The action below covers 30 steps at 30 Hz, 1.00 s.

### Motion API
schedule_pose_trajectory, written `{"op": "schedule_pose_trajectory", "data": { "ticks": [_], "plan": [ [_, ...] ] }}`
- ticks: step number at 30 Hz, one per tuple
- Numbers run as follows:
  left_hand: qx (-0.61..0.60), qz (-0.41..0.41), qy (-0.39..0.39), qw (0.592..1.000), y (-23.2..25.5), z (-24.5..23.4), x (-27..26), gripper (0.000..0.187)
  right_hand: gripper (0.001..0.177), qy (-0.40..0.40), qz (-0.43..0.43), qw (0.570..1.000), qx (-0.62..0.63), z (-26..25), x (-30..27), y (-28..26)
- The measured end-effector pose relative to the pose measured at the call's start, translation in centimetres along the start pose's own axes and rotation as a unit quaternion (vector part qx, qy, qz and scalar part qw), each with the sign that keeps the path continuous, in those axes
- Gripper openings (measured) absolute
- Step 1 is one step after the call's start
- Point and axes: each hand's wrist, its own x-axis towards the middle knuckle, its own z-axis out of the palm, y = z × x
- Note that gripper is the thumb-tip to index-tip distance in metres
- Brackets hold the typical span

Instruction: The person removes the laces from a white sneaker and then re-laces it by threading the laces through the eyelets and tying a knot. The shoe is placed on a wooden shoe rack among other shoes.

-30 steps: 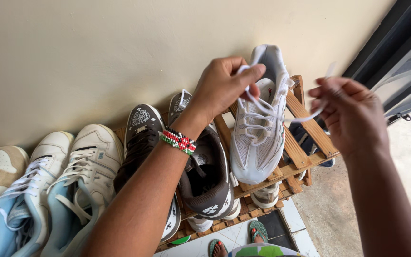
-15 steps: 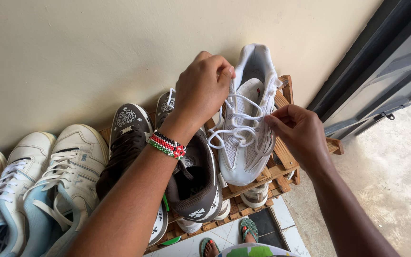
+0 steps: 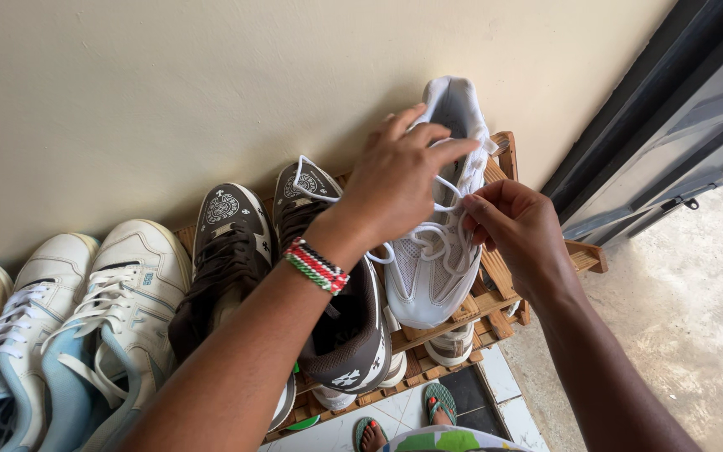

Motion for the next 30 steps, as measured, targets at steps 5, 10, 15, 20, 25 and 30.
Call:
{"op": "schedule_pose_trajectory", "data": {
  "ticks": [5,10,15,20,25,30],
  "plan": [
    [0.042,0.016,0.012,0.999,1.2,1.1,0.3,0.048,0.015,0.005,0.035,0.999,-0.018,-0.3,0.1,0.0],
    [0.049,0.015,0.034,0.998,0.9,1.2,0.2,0.048,0.015,0.016,0.032,0.999,-0.014,0.1,0.1,-0.1],
    [0.044,0.025,0.046,0.998,0.9,1.4,-0.1,0.036,0.015,0.014,0.015,0.999,0.030,0.5,-0.3,-0.2],
    [0.029,0.003,0.036,0.999,1.2,1.3,0.0,0.026,0.015,0.018,0.007,0.999,0.033,0.6,-0.3,-0.5],
    [-0.054,-0.014,0.050,0.997,1.3,1.2,-0.2,0.018,0.017,0.020,-0.018,0.999,0.037,1.0,0.0,-0.3],
    [-0.052,-0.070,0.096,0.992,1.9,1.7,0.3,0.008,0.014,0.048,-0.050,0.998,0.003,1.5,0.4,-0.3]
  ]
}}
